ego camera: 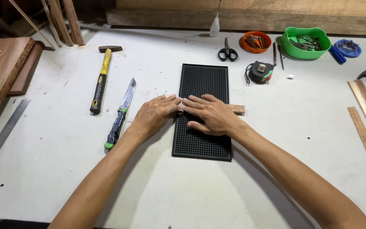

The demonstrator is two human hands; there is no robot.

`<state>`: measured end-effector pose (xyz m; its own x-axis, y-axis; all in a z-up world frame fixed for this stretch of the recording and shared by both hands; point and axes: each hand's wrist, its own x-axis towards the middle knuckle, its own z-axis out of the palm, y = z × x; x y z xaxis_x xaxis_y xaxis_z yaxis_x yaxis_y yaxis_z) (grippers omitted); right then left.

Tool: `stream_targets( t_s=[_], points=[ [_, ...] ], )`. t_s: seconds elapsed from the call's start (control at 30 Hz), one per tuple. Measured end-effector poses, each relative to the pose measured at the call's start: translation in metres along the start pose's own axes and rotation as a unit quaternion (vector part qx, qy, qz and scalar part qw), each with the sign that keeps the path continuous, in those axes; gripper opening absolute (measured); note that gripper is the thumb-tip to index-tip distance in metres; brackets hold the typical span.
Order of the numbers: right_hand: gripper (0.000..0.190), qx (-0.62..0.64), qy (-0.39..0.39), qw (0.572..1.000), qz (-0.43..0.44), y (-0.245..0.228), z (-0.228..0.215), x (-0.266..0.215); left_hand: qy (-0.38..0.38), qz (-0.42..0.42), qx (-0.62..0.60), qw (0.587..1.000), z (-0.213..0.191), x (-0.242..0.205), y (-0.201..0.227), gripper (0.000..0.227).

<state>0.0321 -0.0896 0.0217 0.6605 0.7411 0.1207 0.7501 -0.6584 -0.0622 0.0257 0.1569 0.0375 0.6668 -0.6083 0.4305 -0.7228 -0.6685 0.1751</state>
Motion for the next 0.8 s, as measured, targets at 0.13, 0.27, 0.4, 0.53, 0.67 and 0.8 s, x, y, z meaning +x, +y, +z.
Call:
stream_targets(
  t_s=[0.13, 0.27, 0.4, 0.53, 0.67, 0.8],
  points=[
    [0.068, -0.005, 0.007, 1.000, -0.001, 0.006, -0.003, -0.015, -0.016, -0.002, 0.004, 1.000, 0.007, 0.008, 0.008, 0.022],
    [0.065, -0.005, 0.003, 0.999, 0.035, 0.017, -0.010, -0.049, -0.025, 0.022, 0.000, 0.999, 0.040, 0.028, 0.018, 0.026],
    [0.060, -0.029, 0.010, 0.998, 0.061, 0.032, -0.021, -0.093, -0.042, 0.066, -0.009, 0.997, 0.072, 0.058, 0.042, 0.028],
    [0.060, -0.037, 0.017, 0.997, 0.072, 0.045, -0.023, -0.123, -0.028, 0.100, -0.024, 0.994, 0.096, 0.077, 0.060, 0.030],
    [0.061, -0.064, 0.020, 0.995, 0.073, 0.045, -0.019, -0.124, -0.022, 0.098, -0.033, 0.994, 0.091, 0.075, 0.063, 0.025],
    [0.061, -0.054, 0.022, 0.997, 0.053, 0.038, -0.017, -0.101, -0.011, 0.098, 0.004, 0.995, 0.082, 0.059, 0.046, 0.025]
  ],
)
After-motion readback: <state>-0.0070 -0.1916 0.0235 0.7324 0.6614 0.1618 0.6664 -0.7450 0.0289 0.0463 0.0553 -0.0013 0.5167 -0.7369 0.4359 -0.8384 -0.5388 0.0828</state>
